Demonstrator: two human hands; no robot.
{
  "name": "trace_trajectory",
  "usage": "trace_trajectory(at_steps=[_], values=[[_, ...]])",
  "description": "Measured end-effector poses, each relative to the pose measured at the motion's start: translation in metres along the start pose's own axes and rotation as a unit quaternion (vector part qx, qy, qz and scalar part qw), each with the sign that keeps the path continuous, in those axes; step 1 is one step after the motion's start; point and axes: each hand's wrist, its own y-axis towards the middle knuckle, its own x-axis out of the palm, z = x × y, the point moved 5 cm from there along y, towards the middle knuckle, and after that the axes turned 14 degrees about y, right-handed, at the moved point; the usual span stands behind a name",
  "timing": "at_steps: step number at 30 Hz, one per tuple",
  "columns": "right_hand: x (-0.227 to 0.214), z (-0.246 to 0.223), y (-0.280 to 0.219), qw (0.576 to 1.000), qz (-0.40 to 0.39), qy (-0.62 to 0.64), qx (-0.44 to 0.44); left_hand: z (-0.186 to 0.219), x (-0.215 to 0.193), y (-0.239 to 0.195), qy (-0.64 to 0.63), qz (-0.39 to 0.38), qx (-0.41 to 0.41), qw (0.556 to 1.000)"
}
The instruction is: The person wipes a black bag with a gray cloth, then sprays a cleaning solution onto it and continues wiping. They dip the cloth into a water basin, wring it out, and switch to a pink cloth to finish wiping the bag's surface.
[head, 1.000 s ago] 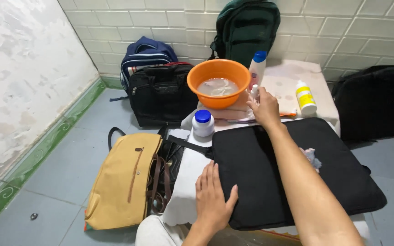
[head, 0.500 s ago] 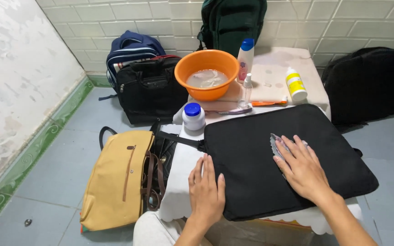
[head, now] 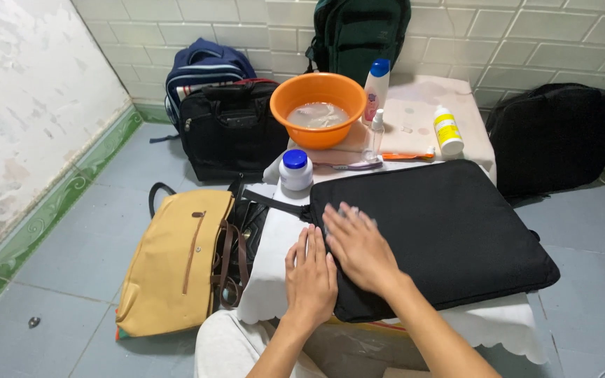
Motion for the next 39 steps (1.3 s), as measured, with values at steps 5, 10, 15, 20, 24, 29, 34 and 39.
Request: trace_trajectory(at_steps=[5, 10, 15, 20, 24, 29, 34, 39], values=[[-0.037, -0.021, -0.066, 0.996, 0.045, -0.054, -0.058, -0.003, -0.006, -0.002, -0.017, 0.020, 0.004, 1.000], [-0.063, 0.088, -0.059, 0.973, 0.103, -0.209, -0.002, -0.003, -0.007, -0.004, -0.004, -0.010, 0.020, 1.000], [-0.011, 0.115, 0.015, 0.978, 0.106, -0.171, 0.052, -0.004, 0.002, -0.002, 0.019, -0.009, 0.033, 0.999], [0.008, 0.010, 0.010, 0.998, 0.052, -0.037, 0.028, -0.005, 0.005, -0.003, 0.013, 0.016, 0.018, 1.000], [-0.010, -0.043, -0.027, 0.999, 0.033, 0.009, 0.014, -0.003, 0.003, -0.003, -0.004, 0.037, 0.019, 0.999], [-0.023, -0.039, -0.068, 0.997, 0.070, -0.019, -0.016, -0.005, 0.002, -0.003, -0.004, 0.042, 0.028, 0.999], [-0.007, -0.001, -0.019, 0.994, 0.095, -0.047, -0.035, -0.014, 0.002, -0.005, -0.023, 0.015, 0.060, 0.998], [0.040, 0.034, 0.037, 0.992, 0.022, -0.111, 0.061, -0.015, -0.020, 0.001, -0.046, -0.127, 0.069, 0.988]])
